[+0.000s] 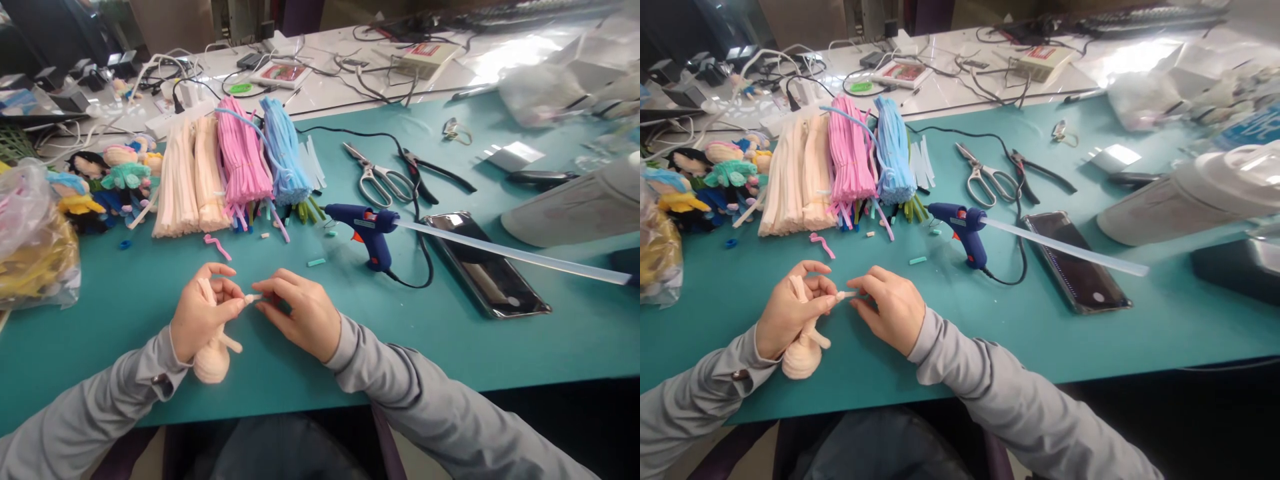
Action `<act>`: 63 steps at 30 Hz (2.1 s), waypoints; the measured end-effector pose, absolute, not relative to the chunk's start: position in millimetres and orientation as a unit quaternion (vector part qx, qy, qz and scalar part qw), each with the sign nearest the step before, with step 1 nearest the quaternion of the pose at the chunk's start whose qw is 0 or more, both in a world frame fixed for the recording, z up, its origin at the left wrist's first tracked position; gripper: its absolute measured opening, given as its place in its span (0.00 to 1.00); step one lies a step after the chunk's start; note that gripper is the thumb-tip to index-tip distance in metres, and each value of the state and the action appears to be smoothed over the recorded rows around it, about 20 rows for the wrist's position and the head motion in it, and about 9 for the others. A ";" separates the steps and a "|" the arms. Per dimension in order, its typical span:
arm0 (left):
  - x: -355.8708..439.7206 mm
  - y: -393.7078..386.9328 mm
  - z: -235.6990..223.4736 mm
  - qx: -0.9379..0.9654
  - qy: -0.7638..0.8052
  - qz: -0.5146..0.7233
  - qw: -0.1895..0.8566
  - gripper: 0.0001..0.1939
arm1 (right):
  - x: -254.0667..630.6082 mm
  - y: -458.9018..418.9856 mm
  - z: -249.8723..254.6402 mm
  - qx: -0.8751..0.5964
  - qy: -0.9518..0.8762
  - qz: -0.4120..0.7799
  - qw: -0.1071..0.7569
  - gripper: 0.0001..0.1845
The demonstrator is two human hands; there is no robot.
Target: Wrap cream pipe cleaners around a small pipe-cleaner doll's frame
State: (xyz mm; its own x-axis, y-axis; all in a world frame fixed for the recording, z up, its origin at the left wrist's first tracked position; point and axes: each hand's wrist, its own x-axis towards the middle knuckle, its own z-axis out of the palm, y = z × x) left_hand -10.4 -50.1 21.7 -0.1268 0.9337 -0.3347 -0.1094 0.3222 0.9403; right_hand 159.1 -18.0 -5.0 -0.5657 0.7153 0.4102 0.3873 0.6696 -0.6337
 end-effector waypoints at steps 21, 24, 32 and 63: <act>-8.6 -51.8 19.8 0.390 0.593 0.477 0.518 0.20 | 161.0 -16.7 10.6 -0.211 -0.921 -0.003 0.328 0.12; -7.6 -55.0 18.6 0.421 0.576 0.478 0.513 0.19 | 160.5 -13.3 10.3 -0.159 -0.925 0.031 0.345 0.11; -7.9 -62.7 13.9 0.520 0.583 0.447 0.435 0.16 | 157.1 -13.5 6.1 -0.167 -0.887 0.212 0.376 0.09; -7.7 -71.0 17.3 0.503 0.552 0.373 0.551 0.16 | 161.7 3.7 13.5 -0.222 -0.580 0.776 0.112 0.24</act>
